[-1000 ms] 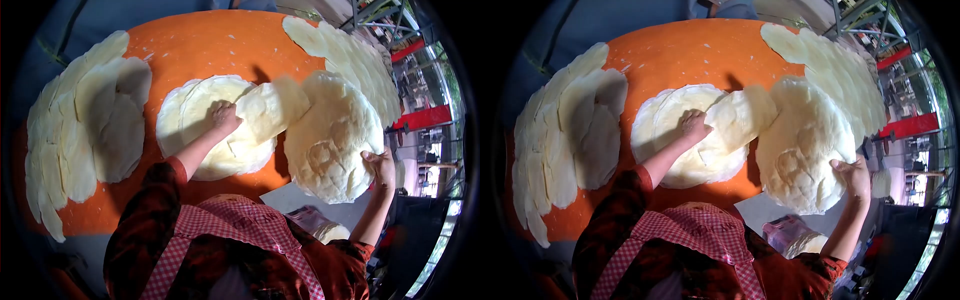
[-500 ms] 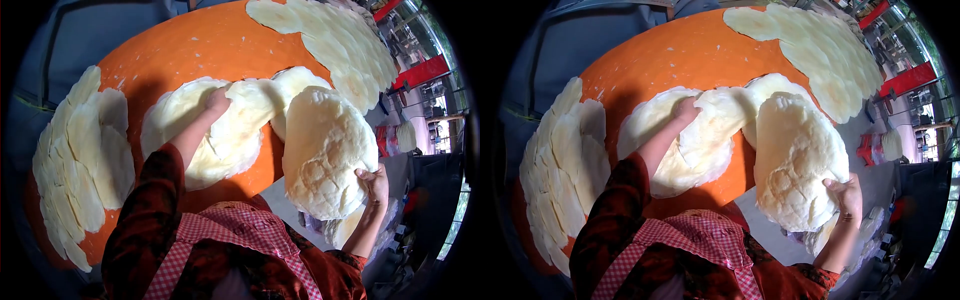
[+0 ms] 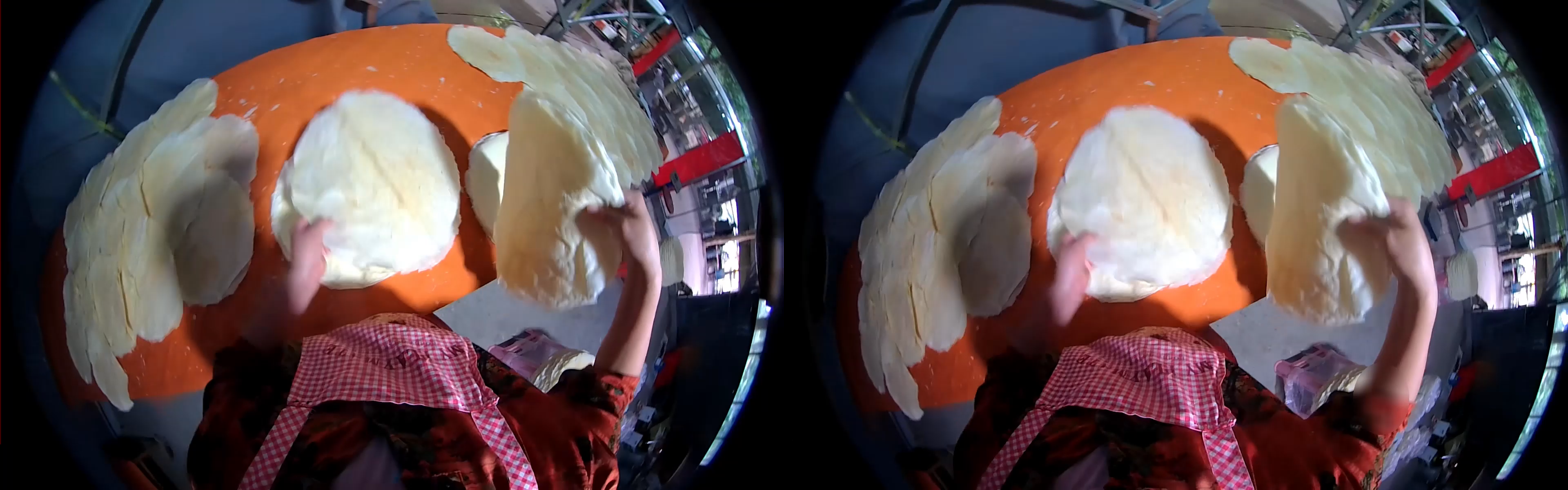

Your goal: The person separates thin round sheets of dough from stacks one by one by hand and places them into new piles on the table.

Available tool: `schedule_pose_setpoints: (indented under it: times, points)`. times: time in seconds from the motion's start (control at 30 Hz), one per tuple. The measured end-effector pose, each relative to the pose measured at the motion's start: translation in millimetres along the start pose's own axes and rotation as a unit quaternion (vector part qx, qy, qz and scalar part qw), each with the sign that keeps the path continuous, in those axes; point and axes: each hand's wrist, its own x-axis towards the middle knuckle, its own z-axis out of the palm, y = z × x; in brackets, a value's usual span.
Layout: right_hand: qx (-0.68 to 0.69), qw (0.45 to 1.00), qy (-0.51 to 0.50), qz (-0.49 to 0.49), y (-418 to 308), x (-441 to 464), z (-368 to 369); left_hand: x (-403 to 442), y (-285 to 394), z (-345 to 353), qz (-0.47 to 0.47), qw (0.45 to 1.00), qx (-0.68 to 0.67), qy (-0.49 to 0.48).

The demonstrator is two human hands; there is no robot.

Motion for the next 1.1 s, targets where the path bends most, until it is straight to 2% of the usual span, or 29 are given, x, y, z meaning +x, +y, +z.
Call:
schedule_pose_setpoints:
  times: [0.03,0.1,0.17,0.23,0.3,0.37,0.43,0.47,0.53,0.57,0.63,0.67,0.7,0.73,0.77,0.8,0.83,0.87,0.9,1.0,1.03,1.1]
  points:
    - [-0.039,0.999,-0.002,-0.018,-16,9,12,-20,-25,-15,-0.058,0.996,-0.020,0.061]
    - [-0.139,0.985,-0.049,-0.094,-23,45,29,-37,-76,-47,-0.107,0.989,-0.026,0.097]
    - [-0.191,0.963,-0.074,-0.172,-55,62,69,-17,-160,-93,0.052,0.998,0.005,0.023]
    - [-0.276,0.928,-0.028,-0.247,-69,91,103,-37,-140,-81,0.027,0.998,-0.028,0.049]
    - [-0.260,0.929,-0.094,-0.244,-86,128,121,-27,-136,-93,-0.018,1.000,0.012,-0.014]
    - [-0.244,0.929,-0.155,-0.232,-98,175,119,-36,-117,-87,-0.042,0.998,-0.043,0.013]
    - [-0.339,0.895,-0.111,-0.269,-122,203,111,-45,-97,-86,-0.081,0.991,-0.097,0.031]
    - [-0.290,0.911,-0.093,-0.278,-133,198,110,-40,-103,-93,-0.092,0.993,-0.075,0.017]
    - [-0.254,0.901,-0.067,-0.345,-153,163,124,-49,-93,-93,-0.097,0.992,-0.076,0.011]
    - [-0.359,0.863,-0.055,-0.351,-156,153,125,-53,-89,-91,-0.102,0.992,-0.076,0.008]
    - [-0.463,0.816,0.022,-0.345,-138,99,161,-53,-87,-90,-0.109,0.992,-0.066,0.012]
    - [-0.476,0.797,0.010,-0.372,-116,74,186,-52,-87,-90,-0.112,0.992,-0.061,0.013]
    - [-0.508,0.750,0.070,-0.417,-75,62,218,-52,-89,-91,-0.108,0.992,-0.056,0.013]
    - [-0.542,0.782,0.008,-0.308,-62,27,258,-49,-94,-92,-0.105,0.993,-0.052,0.012]
    - [-0.523,0.802,-0.007,-0.289,-16,21,298,-47,-98,-92,-0.100,0.994,-0.049,0.012]
    - [-0.495,0.811,-0.047,-0.309,11,2,335,-45,-101,-92,-0.104,0.994,-0.037,0.015]
    - [-0.474,0.809,-0.081,-0.337,78,13,373,-44,-104,-92,-0.107,0.994,-0.024,0.019]
    - [-0.456,0.822,-0.120,-0.320,98,2,398,-43,-104,-93,-0.110,0.994,-0.009,0.023]
    - [-0.435,0.834,-0.157,-0.302,103,-8,412,-43,-104,-94,-0.107,0.994,-0.005,0.027]
    - [-0.377,0.861,-0.110,-0.324,88,-8,412,-47,-103,-96,-0.110,0.993,0.001,0.046]
    - [-0.404,0.861,-0.112,-0.290,74,-9,403,-45,-109,-100,-0.109,0.993,0.005,0.041]
    - [-0.405,0.852,-0.082,-0.320,63,-7,398,-38,-114,-101,-0.103,0.994,0.006,0.030]
